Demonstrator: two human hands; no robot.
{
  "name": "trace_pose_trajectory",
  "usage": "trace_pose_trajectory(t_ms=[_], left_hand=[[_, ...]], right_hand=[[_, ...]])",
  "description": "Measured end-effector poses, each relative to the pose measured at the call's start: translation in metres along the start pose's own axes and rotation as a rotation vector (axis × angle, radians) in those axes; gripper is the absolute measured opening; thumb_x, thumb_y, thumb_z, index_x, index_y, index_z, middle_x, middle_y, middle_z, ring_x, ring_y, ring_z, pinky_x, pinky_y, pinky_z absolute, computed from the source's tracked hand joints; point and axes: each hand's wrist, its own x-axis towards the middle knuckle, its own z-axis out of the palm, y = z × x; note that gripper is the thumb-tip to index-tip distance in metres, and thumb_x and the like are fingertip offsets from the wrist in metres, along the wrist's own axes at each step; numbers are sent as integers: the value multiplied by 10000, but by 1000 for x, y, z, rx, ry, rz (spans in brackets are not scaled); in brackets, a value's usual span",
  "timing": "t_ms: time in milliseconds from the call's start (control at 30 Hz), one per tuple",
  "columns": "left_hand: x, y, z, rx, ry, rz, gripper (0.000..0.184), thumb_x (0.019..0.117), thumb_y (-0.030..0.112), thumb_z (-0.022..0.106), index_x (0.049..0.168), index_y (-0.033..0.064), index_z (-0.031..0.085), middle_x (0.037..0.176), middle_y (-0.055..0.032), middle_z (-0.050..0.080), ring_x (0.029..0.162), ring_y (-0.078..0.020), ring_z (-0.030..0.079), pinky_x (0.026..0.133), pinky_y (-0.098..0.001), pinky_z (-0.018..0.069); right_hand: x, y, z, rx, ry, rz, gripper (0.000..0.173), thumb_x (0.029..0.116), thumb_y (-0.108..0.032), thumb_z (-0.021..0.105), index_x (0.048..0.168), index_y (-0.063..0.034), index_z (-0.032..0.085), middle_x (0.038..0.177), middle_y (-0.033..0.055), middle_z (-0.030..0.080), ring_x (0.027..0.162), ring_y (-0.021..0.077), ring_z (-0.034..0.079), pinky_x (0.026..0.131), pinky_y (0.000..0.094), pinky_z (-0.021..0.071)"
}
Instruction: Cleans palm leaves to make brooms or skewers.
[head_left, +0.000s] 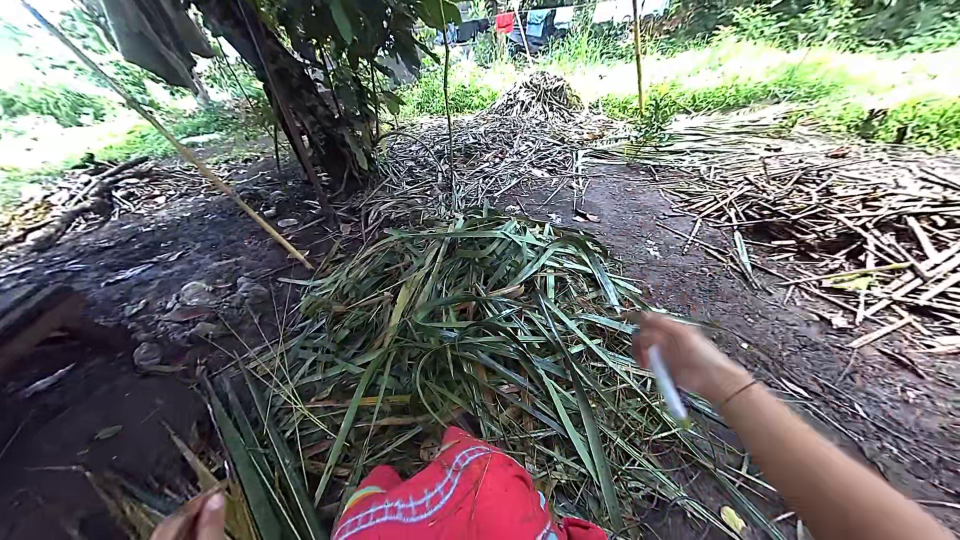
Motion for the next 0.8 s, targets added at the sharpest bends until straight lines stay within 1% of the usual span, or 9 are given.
trace_pose_trajectory(t_ms=[67, 100, 200, 267, 367, 467, 600, 700, 800], left_hand=[[1, 40, 38, -98, -54, 124, 332, 1018, 131, 570, 1133, -171, 649, 1109, -277, 675, 1016, -143, 658, 930, -284, 531], [1, 62, 55, -124, -73, 189, 320, 1001, 137, 587, 1105, -153, 675, 1071, -262, 691, 966, -149, 669, 884, -284, 546], [-1, 126, 92, -130, -145, 389, 274, 970, 190, 597, 1004, -26, 762, 971, -133, 738, 866, -104, 695, 788, -235, 566], [-4, 148, 102, -94, -217, 530, 270, 974, 226, 578, 985, 59, 790, 978, -76, 758, 892, -115, 716, 806, -259, 580], [-7, 158, 97, -50, -228, 603, 282, 993, 260, 562, 1015, 108, 799, 989, -50, 757, 906, -104, 715, 808, -252, 577], [-5, 139, 77, 9, -171, 598, 304, 1033, 268, 537, 1056, 87, 781, 1021, -75, 755, 947, -121, 713, 841, -262, 572], [-10, 78, 44, 78, -120, 520, 414, 1073, 310, 482, 1065, -11, 743, 1031, -162, 753, 949, -186, 721, 874, -311, 566], [-20, 43, 29, 92, -185, 439, 484, 1066, 406, 465, 1069, 22, 760, 1004, -126, 767, 890, -194, 730, 838, -389, 572], [-24, 32, 28, 34, -224, 430, 446, 1046, 399, 496, 1026, 54, 778, 956, -72, 767, 863, -90, 707, 841, -263, 557]], right_hand=[[-16, 37, 58, -117, -376, 104, 494, 985, -251, 457, 1455, -101, 452, 666, -103, 514, 532, 10, 507, 526, 195, 479], [-24, 43, 86, -133, -486, 83, 631, 926, -270, 559, 1513, -103, 399, 682, -110, 514, 524, 5, 489, 510, 187, 460], [-49, 32, 159, -49, -559, -147, 748, 931, -221, 641, 1573, -54, 295, 795, -92, 632, 515, -14, 471, 464, 162, 410], [-62, 20, 195, 79, -519, -266, 611, 977, -139, 589, 1524, -17, 346, 904, -53, 696, 534, -26, 490, 467, 143, 411], [-67, 11, 224, 226, -353, -411, 201, 1014, -26, 502, 1207, -4, 554, 864, -28, 706, 545, -19, 555, 495, 147, 471], [-53, 4, 212, 336, -209, -544, 133, 1029, -28, 474, 1071, -48, 599, 822, -26, 719, 570, 6, 610, 527, 163, 522], [-37, -29, 151, 313, 26, -667, 202, 1072, -112, 411, 1045, -147, 609, 745, -81, 696, 532, -21, 586, 503, 125, 500], [-28, -51, 109, 281, 115, -702, 252, 1094, -138, 358, 1036, -167, 601, 752, -106, 669, 514, -32, 553, 481, 115, 481], [-20, -66, 83, 288, 173, -696, 243, 1108, -160, 348, 1061, -168, 586, 761, -114, 646, 513, -32, 540, 481, 110, 472]])
